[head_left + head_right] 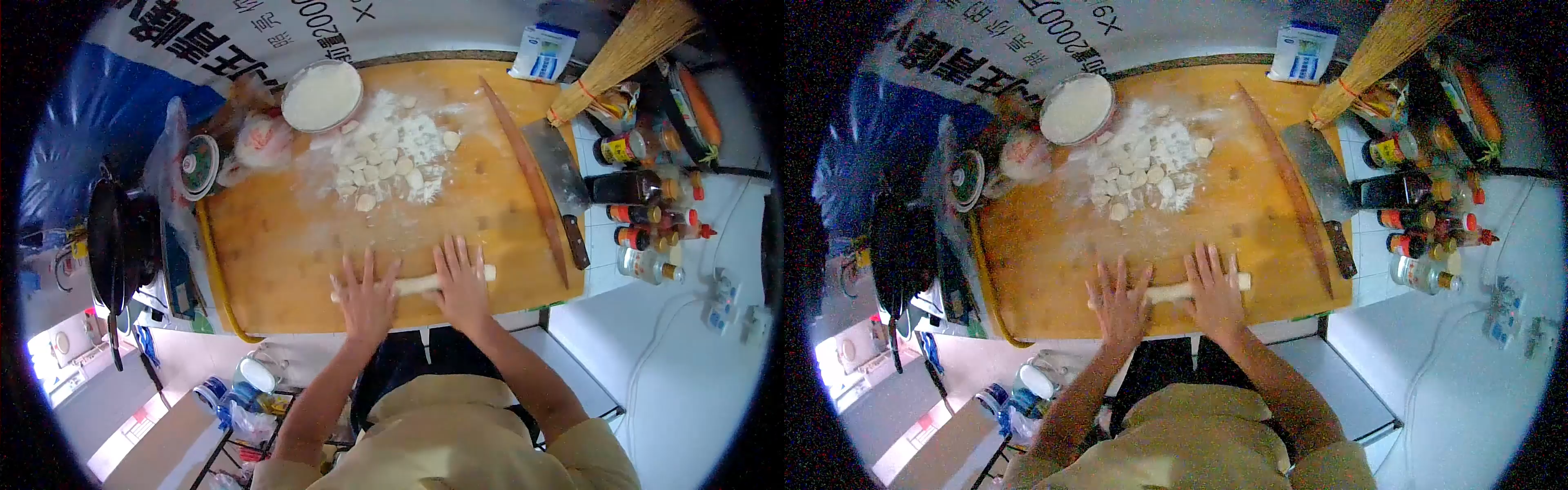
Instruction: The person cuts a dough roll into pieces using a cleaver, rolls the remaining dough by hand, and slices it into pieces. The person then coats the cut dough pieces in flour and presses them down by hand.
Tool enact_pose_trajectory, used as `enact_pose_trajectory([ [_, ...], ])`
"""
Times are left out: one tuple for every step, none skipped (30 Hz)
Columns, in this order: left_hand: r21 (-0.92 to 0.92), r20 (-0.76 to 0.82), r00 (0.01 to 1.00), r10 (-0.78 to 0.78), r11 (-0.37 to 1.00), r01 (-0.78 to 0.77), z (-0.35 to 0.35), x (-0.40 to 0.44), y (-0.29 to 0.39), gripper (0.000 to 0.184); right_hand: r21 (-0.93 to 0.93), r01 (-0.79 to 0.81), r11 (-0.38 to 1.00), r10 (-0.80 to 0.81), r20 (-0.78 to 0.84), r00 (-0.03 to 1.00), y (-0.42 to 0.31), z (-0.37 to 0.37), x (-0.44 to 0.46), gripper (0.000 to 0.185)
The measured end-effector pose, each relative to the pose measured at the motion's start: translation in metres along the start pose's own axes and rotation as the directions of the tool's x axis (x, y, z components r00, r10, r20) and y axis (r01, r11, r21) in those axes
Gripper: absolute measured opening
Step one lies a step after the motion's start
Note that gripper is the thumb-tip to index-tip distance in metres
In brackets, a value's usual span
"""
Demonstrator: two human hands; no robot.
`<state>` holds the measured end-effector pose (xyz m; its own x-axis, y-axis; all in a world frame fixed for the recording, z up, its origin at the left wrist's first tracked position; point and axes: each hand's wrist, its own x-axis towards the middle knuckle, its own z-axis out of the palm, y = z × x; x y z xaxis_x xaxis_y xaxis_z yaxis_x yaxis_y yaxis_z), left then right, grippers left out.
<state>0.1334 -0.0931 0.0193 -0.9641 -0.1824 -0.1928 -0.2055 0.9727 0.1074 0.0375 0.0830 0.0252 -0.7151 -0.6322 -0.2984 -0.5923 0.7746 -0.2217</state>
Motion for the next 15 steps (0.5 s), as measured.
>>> enact_pose_trajectory([
  [-0.052,0.063,0.998,-0.003,0.999,0.006,0.002,-0.016,0.002,0.053,0.099,-0.001,0.995,0.000,0.016,1.000,0.001,0.005,-0.018,0.074],
  [-0.055,0.062,0.998,0.002,0.998,0.001,0.001,-0.019,0.005,0.053,0.195,0.000,0.981,-0.005,0.028,1.000,0.003,0.005,-0.026,0.074],
  [-0.068,0.060,0.996,-0.068,0.995,0.072,-0.001,-0.016,0.007,0.055,0.189,-0.002,0.982,-0.001,0.017,1.000,0.005,0.003,-0.017,0.074],
  [-0.082,0.059,0.989,-0.138,0.986,0.142,-0.004,-0.011,0.009,0.056,0.130,-0.045,0.991,0.044,0.005,0.999,0.007,-0.001,-0.002,0.075],
  [-0.084,0.049,0.990,-0.135,0.987,0.139,-0.003,0.004,0.006,0.056,0.072,-0.087,0.994,0.088,-0.008,0.996,0.010,-0.005,0.015,0.075],
  [-0.099,-0.053,0.985,-0.162,0.983,0.156,-0.003,0.028,-0.001,0.058,0.071,-0.089,0.994,0.089,-0.010,0.996,0.015,-0.013,0.038,0.075],
  [-0.113,-0.143,0.972,-0.188,0.978,0.173,-0.002,0.044,-0.007,0.061,0.045,-0.108,0.993,0.114,-0.147,0.983,0.019,-0.021,0.062,0.076],
  [-0.111,-0.129,0.974,-0.186,0.979,0.172,-0.005,0.054,-0.010,0.061,0.022,-0.131,0.991,0.132,-0.277,0.952,0.021,-0.023,0.070,0.076],
  [-0.128,-0.158,0.972,-0.174,0.980,0.154,-0.011,0.065,-0.013,0.062,0.025,-0.136,0.990,0.138,-0.271,0.953,0.021,-0.020,0.065,0.076],
  [-0.147,-0.197,0.967,-0.163,0.980,0.135,-0.015,0.073,-0.016,0.062,0.038,-0.037,0.999,0.046,-0.254,0.966,0.025,-0.017,0.061,0.076],
  [-0.149,-0.201,0.966,-0.162,0.980,0.133,-0.015,0.065,-0.019,0.062,0.051,0.063,0.997,-0.049,-0.238,0.970,0.028,-0.014,0.054,0.077],
  [-0.059,-0.124,0.992,-0.021,0.998,0.014,-0.012,0.046,-0.022,0.061,0.031,0.096,0.995,-0.092,-0.112,0.989,0.031,-0.006,0.033,0.077],
  [0.022,-0.031,0.993,0.116,0.993,-0.115,-0.008,0.025,-0.022,0.060,0.031,0.089,0.996,-0.085,-0.113,0.990,0.030,0.002,0.006,0.077],
  [0.019,-0.027,0.992,0.120,0.993,-0.119,0.000,-0.001,-0.020,0.060,0.117,0.082,0.990,-0.072,-0.089,0.993,0.027,0.010,-0.022,0.080],
  [-0.030,0.019,0.997,0.071,0.997,-0.070,0.010,-0.027,-0.016,0.059,0.202,0.075,0.977,-0.063,-0.064,0.996,0.026,0.013,-0.036,0.083],
])
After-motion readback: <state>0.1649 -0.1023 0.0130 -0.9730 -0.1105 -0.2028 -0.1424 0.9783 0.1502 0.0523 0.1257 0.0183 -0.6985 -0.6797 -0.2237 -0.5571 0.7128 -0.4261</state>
